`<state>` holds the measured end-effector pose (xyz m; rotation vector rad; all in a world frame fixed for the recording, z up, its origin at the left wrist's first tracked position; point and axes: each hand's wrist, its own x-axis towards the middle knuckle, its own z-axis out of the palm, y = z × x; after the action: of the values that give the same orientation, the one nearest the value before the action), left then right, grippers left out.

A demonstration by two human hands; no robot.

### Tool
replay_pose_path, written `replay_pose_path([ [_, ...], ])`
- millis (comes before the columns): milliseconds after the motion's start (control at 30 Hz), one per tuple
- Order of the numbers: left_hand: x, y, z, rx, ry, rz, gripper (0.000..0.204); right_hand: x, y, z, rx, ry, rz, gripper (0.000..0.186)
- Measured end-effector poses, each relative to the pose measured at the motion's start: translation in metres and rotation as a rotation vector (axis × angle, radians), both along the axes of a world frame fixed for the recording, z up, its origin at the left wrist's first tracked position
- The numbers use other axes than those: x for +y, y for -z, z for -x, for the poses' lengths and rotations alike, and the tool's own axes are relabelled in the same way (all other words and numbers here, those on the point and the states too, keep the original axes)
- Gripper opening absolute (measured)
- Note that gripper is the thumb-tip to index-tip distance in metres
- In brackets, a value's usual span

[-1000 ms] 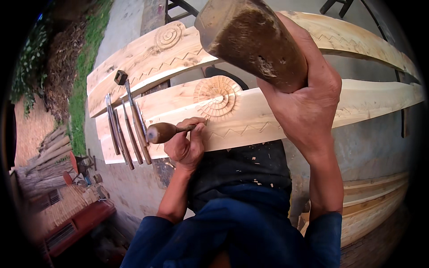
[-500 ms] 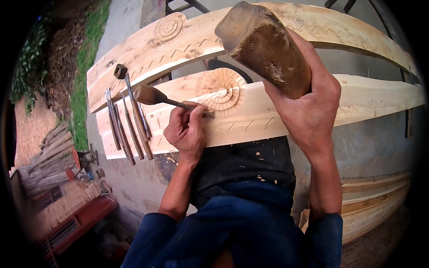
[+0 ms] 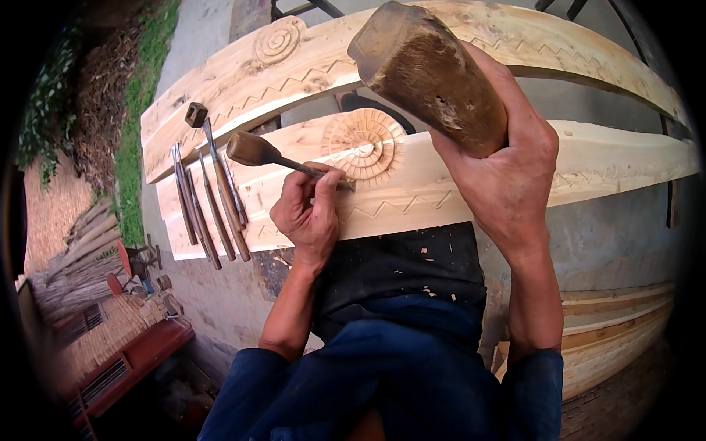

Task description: The person is carving a decorative circular pattern into a wooden plank using a chisel and striking it with a wooden mallet.

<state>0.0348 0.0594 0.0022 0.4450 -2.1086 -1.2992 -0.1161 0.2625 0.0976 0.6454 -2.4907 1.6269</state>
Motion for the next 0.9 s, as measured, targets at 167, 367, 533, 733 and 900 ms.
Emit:
replay_pose_path([
  [167, 0.0, -0.005, 0.003, -0.038, -0.004, 0.042, 0.012, -0.002, -0.001, 0.001, 0.013, -0.021, -0.014, 0.062],
  [367, 0.0, -0.019, 0.011, -0.079, 0.065, 0.251, 0.011, -0.005, -0.002, 0.002, 0.01, -0.062, 0.009, 0.067],
  [533, 0.0, -0.021, 0.014, -0.082, 0.065, 0.328, 0.012, -0.006, -0.014, 0.015, 0.121, -0.003, 0.049, 0.056],
  [733, 0.008, -0.021, 0.022, -0.027, 0.089, 0.421, 0.015, 0.006, -0.061, 0.045, 0.228, 0.255, 0.123, 0.044],
  [900, 0.002, -0.023, 0.018, -0.015, 0.076, 0.474, 0.017, -0.034, -0.056, 0.032, 0.649, -0.222, -0.676, 0.074],
])
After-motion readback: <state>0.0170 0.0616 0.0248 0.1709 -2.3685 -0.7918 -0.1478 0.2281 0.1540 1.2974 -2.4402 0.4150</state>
